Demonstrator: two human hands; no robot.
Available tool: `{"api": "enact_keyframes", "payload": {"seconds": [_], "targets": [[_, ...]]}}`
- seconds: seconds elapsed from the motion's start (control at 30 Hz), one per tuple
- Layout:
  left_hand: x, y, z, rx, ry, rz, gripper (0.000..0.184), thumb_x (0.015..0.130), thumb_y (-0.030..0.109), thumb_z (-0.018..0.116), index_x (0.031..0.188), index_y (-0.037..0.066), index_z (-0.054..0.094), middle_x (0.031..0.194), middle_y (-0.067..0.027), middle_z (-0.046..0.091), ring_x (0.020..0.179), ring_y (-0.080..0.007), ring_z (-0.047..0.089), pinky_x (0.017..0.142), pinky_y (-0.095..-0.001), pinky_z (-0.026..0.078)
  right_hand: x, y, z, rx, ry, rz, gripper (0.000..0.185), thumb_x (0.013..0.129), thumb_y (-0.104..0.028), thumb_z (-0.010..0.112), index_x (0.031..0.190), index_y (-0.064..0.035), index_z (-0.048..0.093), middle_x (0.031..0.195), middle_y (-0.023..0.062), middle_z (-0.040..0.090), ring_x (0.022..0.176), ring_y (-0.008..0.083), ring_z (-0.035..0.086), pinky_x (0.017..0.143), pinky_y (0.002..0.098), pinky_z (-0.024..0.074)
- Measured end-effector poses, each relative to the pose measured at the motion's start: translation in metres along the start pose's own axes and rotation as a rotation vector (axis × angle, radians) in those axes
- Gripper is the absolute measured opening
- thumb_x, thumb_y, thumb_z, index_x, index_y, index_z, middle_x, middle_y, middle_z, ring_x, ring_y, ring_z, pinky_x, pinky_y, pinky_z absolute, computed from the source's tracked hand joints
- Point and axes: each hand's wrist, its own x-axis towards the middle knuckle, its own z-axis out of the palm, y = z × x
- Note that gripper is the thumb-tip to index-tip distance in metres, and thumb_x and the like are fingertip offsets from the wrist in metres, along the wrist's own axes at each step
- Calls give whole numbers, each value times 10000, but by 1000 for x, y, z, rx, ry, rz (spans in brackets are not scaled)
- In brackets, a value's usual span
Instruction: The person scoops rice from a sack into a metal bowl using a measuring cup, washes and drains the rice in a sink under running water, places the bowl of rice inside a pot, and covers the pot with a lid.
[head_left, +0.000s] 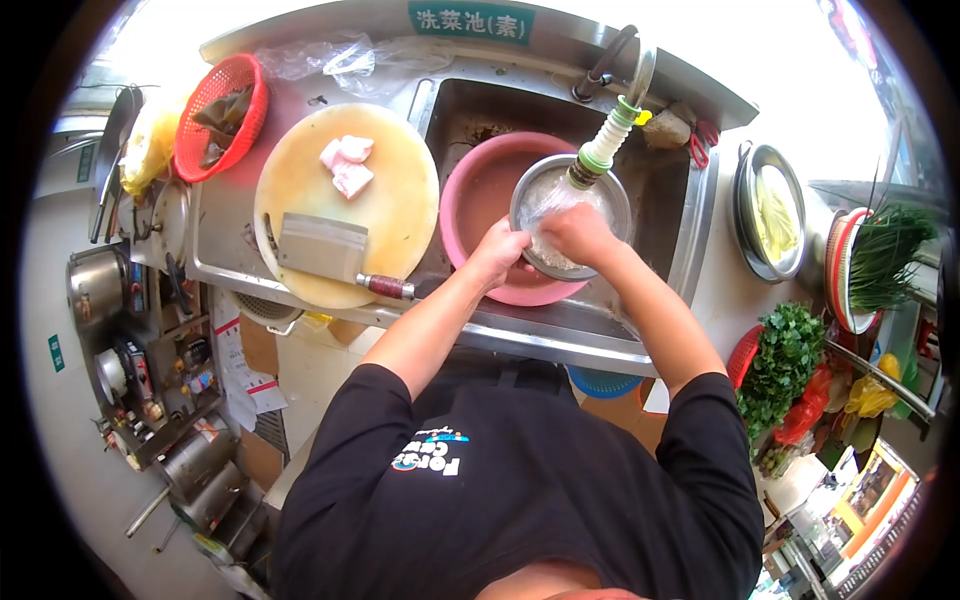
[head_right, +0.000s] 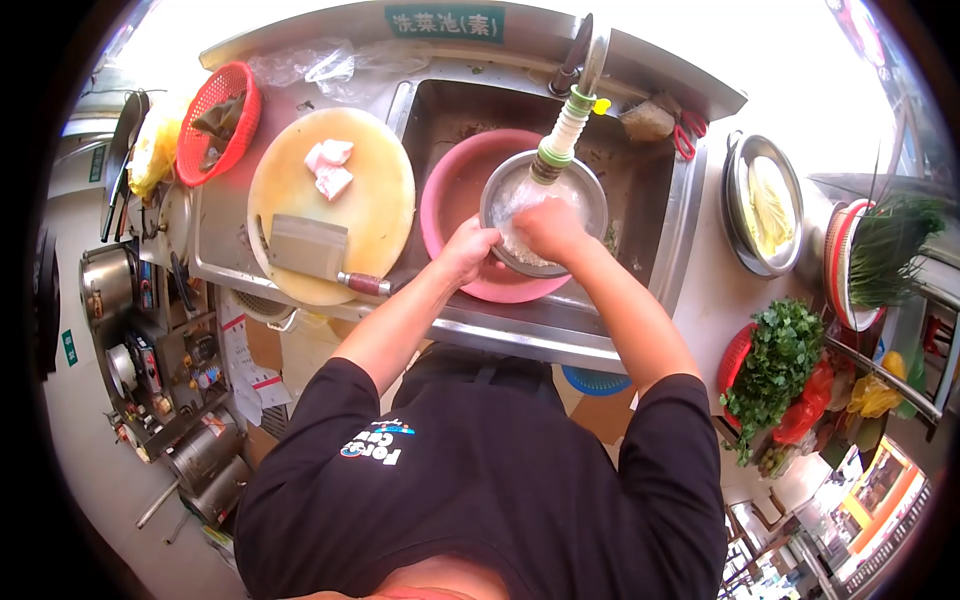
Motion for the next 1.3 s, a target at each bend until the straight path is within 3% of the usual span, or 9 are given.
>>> {"api": "enact_keyframes", "payload": {"seconds": [0.07, 0.3, 0.43, 0.7, 0.77, 0.8, 0.87, 1.17, 1.3], "targets": [[-2, -1, 1, -2, 6, 17, 318, 780, -7, 479, 1088, 36, 545, 854, -76, 616, 657, -157, 601, 453, -264, 476, 0, 3, -3, -31, 289, 125, 130, 770, -183, 569, 812, -110, 668, 789, 110, 652, 718, 313, 636, 673, 438, 495], [4, -4, -9, -56, 21, 25, 320, 758, -25, 462, 1067, -1, 538, 872, -87, 604, 670, -177, 598, 454, -273, 473, 2, 6, -31, 33, -55, 327, 289, 768, -123, 595, 1048, -104, 663, 1084, 153, 631, 969, 332, 607, 854, 433, 485], [6, 1, -11, -84, 79, 43, 319, 753, -25, 460, 1061, -3, 538, 863, -87, 601, 660, -182, 596, 459, -275, 476, -4, 16, -36, 218, 177, 418, 393, 757, -54, 582, 1142, -121, 629, 1102, 166, 619, 1012, 335, 593, 867, 411, 483], [9, 2, -23, -113, 95, 100, 354, 752, -13, 465, 1100, -10, 525, 885, -87, 600, 671, -166, 594, 450, -268, 478, 13, 23, -40, 223, 381, 77, 311, 796, -30, 593, 1094, -101, 648, 1012, 129, 653, 932, 299, 634, 774, 386, 516], [8, 4, -24, -125, 96, 98, 367, 751, -14, 464, 1113, -8, 520, 889, -86, 599, 673, -165, 593, 449, -268, 480, 20, 20, -44, 1135, -69, 602, 267, 855, -48, 587, 1117, -58, 640, 1003, 83, 673, 949, 213, 631, 805, 335, 509], [8, 5, -26, -122, 92, 94, 380, 750, -15, 463, 1127, -6, 515, 894, -85, 598, 675, -164, 593, 449, -268, 481, 20, 22, -37, 1133, -74, 603, 267, 855, -48, 587, 1117, -58, 640, 1003, 83, 673, 949, 213, 631, 805, 335, 509], [7, 6, -28, -125, 97, 95, 385, 751, -13, 464, 1133, -3, 511, 896, -83, 597, 678, -162, 591, 449, -267, 481, 16, 31, -23, 936, 207, 246, 255, 895, -50, 563, 1139, -15, 626, 969, 69, 678, 943, 164, 619, 839, 302, 491], [-9, 9, -32, -112, 152, 67, 368, 770, 4, 485, 1137, 2, 510, 913, -91, 604, 690, -163, 593, 455, -267, 474, 53, 107, -116, 1226, 841, 665, 503, 848, -168, 681, 1262, 18, 465, 1028, 76, 591, 915, 138, 569, 828, 285, 452], [3, -11, -53, -140, 25, 70, 353, 776, 6, 501, 1129, 18, 511, 969, -116, 624, 725, -215, 620, 466, -307, 494, 107, 107, -137, 1012, 822, 765, 49, 824, -55, 518, 795, -38, 554, 680, 26, 504, 617, 146, 497, 536, 334, 412]]}}
